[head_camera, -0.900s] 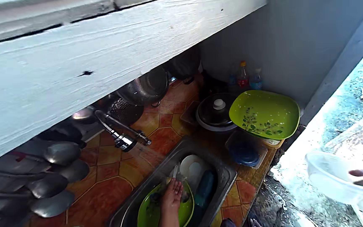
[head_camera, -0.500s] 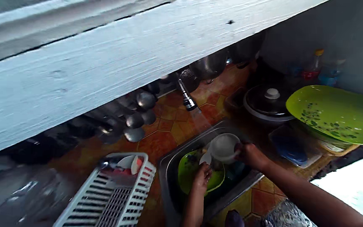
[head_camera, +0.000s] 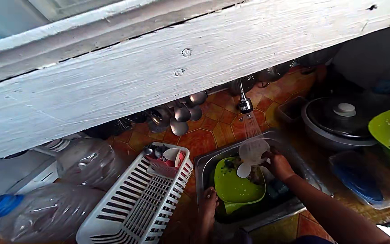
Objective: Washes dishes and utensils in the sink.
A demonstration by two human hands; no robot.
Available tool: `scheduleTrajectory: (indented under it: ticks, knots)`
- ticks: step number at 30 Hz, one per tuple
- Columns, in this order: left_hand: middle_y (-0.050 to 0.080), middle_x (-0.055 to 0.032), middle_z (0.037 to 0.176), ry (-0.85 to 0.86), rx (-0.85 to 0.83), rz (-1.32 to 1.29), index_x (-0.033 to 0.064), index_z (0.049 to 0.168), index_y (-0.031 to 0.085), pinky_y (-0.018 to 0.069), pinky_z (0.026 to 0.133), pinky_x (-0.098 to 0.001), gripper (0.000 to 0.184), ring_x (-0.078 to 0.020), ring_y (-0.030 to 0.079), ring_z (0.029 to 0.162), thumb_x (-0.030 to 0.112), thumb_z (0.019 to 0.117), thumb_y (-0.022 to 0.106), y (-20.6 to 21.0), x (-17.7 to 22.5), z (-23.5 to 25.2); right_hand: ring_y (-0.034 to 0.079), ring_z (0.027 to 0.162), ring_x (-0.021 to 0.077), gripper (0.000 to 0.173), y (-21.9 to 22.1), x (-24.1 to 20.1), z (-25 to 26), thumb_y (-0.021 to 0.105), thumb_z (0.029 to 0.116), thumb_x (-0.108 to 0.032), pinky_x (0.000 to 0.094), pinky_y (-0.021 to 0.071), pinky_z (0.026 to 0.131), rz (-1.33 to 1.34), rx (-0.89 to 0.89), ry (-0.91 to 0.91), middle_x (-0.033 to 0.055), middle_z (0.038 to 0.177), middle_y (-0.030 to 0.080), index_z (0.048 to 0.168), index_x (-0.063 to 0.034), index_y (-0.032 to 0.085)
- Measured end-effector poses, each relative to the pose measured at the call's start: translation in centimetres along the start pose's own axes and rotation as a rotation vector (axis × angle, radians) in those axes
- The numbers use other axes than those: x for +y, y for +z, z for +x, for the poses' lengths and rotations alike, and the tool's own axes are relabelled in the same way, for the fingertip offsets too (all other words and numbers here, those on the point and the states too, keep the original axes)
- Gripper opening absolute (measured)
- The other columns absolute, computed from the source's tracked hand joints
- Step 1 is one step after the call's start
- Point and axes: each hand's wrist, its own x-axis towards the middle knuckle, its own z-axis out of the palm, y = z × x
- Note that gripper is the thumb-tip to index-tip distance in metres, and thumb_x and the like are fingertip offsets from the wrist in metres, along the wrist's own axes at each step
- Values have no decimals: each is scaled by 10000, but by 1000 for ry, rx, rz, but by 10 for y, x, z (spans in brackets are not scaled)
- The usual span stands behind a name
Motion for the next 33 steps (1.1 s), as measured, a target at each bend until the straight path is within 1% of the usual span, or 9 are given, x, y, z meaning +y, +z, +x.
scheduleTrajectory:
  ticks: [3,10,13,18,21,24,27,30,33]
  knots:
    - [545,-269,1381,38,14,115,-28,1429,491,549,841,-488,408,-346,634,1060,117,1054,556,9,-5,17,681,1090,360,313,3,6,5,803,897,-227,477,573,936,77,86,-6,256,1294,628,1136,-39,728]
    - [662,-228,1238,156,73,586,-8,1345,607,488,1022,-538,438,-360,628,1177,188,964,699,18,-13,44,687,1064,351,325,-3,14,4,807,891,-239,477,570,932,103,83,33,247,1266,647,1136,-39,731]
    - [669,-225,1248,126,77,643,13,1375,583,488,1023,-546,465,-369,635,1183,175,958,709,17,-8,46,705,924,296,374,-2,15,6,790,918,-282,455,577,874,280,75,81,212,1109,699,1138,7,702]
    - [655,-270,1215,135,68,560,0,1386,560,568,853,-557,437,-397,678,1039,113,977,668,15,-20,52,704,687,246,525,-6,27,-5,482,1080,-476,396,611,661,724,-383,452,160,912,688,1288,2,548]
    - [659,-269,1207,140,92,596,-9,1369,573,541,893,-562,427,-400,662,1064,86,965,672,18,-18,52,730,677,275,695,-1,27,-20,281,1068,-638,400,609,624,866,-612,574,166,882,728,1287,-23,518]
    - [654,-275,1215,139,85,629,-22,1365,568,533,915,-574,436,-410,653,1095,78,953,673,17,-17,53,721,635,253,674,-10,29,-32,257,1062,-656,374,591,571,839,-684,575,141,837,726,1222,-57,520]
    - [644,-286,1216,115,66,599,-28,1380,550,563,840,-541,451,-387,676,999,80,959,669,14,-18,52,675,659,243,571,-50,32,-50,374,1086,-555,409,575,619,555,-527,399,137,884,689,1280,-53,563]
    - [635,-284,1175,-1,13,565,-22,1404,531,585,736,-481,402,-329,685,837,145,1039,567,17,-19,47,715,853,356,578,-102,41,-83,503,1035,-577,578,573,806,149,-186,326,188,963,718,1279,-72,640]
    - [625,-272,1100,-62,-22,509,-30,1392,516,567,699,-443,365,-291,655,772,172,1091,473,22,-20,42,694,856,457,520,-141,52,-126,582,1009,-533,661,533,754,-166,198,342,235,878,697,1186,-54,678]
